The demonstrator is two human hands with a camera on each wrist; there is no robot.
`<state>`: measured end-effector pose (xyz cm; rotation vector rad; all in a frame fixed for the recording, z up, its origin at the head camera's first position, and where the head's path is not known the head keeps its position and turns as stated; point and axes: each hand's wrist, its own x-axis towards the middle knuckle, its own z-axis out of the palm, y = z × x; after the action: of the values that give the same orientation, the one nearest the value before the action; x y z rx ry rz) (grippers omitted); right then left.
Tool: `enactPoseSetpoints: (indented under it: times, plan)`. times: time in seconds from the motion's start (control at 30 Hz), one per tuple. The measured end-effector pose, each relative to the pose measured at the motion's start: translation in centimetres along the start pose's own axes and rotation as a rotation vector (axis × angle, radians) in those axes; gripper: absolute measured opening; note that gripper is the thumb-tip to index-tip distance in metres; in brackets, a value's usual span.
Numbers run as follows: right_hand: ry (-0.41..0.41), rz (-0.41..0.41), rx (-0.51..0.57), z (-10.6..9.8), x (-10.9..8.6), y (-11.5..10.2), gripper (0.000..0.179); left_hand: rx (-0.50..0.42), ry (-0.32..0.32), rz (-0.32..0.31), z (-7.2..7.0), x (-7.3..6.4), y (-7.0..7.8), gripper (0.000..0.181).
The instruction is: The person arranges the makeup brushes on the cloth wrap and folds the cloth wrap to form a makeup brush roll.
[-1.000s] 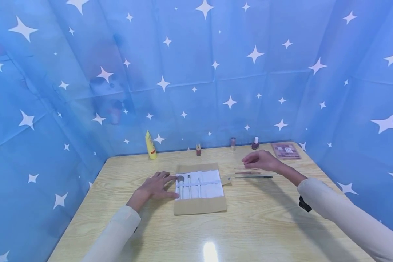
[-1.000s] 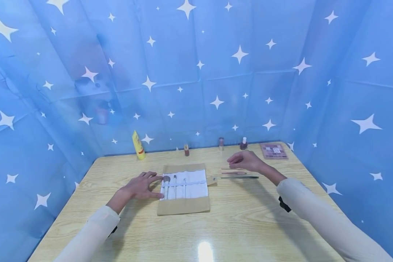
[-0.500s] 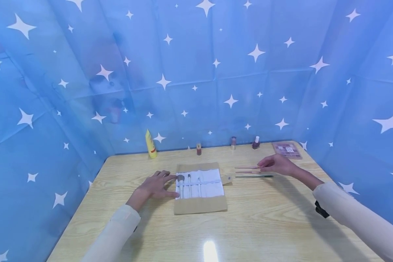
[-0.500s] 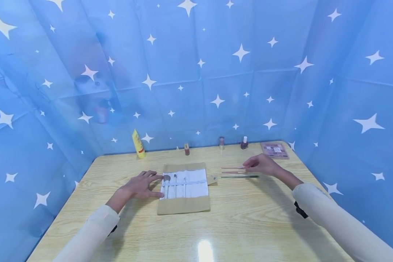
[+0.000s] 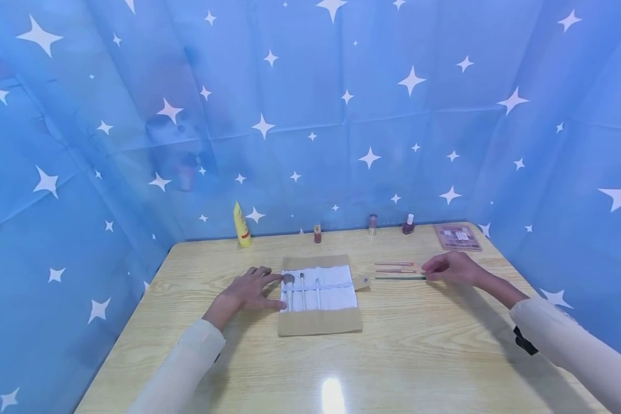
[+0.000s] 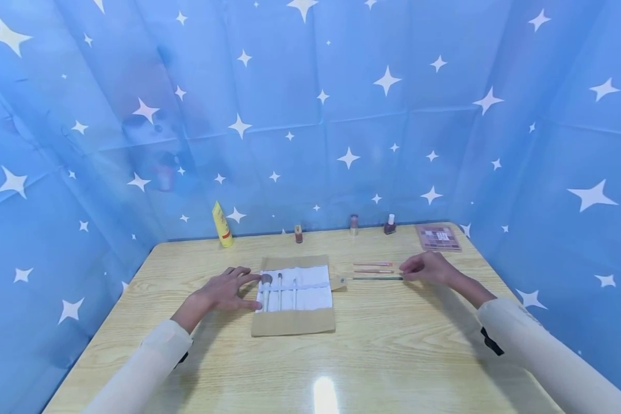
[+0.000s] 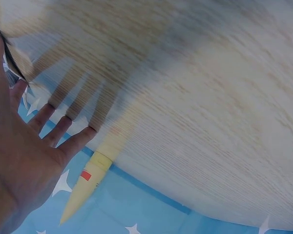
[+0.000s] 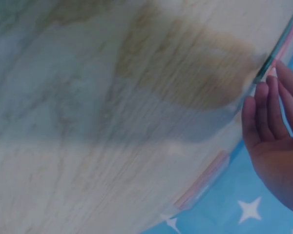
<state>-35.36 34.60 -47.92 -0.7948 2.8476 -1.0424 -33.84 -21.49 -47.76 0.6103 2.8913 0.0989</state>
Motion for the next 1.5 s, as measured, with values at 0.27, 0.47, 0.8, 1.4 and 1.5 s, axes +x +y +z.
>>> enactPoseSetpoints:
  times: [0.27, 0.47, 0.8, 1.4, 1.5]
  plan:
    - [-0.006, -0.014, 0.012, 0.3, -0.4, 0.5, 0.019, 0.0, 0.009, -0.006, 0.1, 0.1, 0.0, 0.091]
    - [0.009, -0.093, -0.043, 0.6, -0.6, 0.9, 0.012, -0.005, 0.007, 0.006, 0.1, 0.0, -0.1, 0.092]
    - [0.007, -0.22, -0.077, 0.3, -1.1, 0.3, 0.006, -0.026, 0.0, 0.02, -0.2, -0.3, 0.2, 0.089]
    - [0.012, 0.137, 0.383, -2.8, -0.4, -3.0, 0.043, -0.052, 0.008, 0.02, -0.3, -0.5, 0.3, 0.087]
    - [0.014, 0.159, 0.403, -3.0, 0.0, -3.6, 0.048, -0.054, 0.007, 0.019, -0.4, -0.5, 0.3, 0.088]
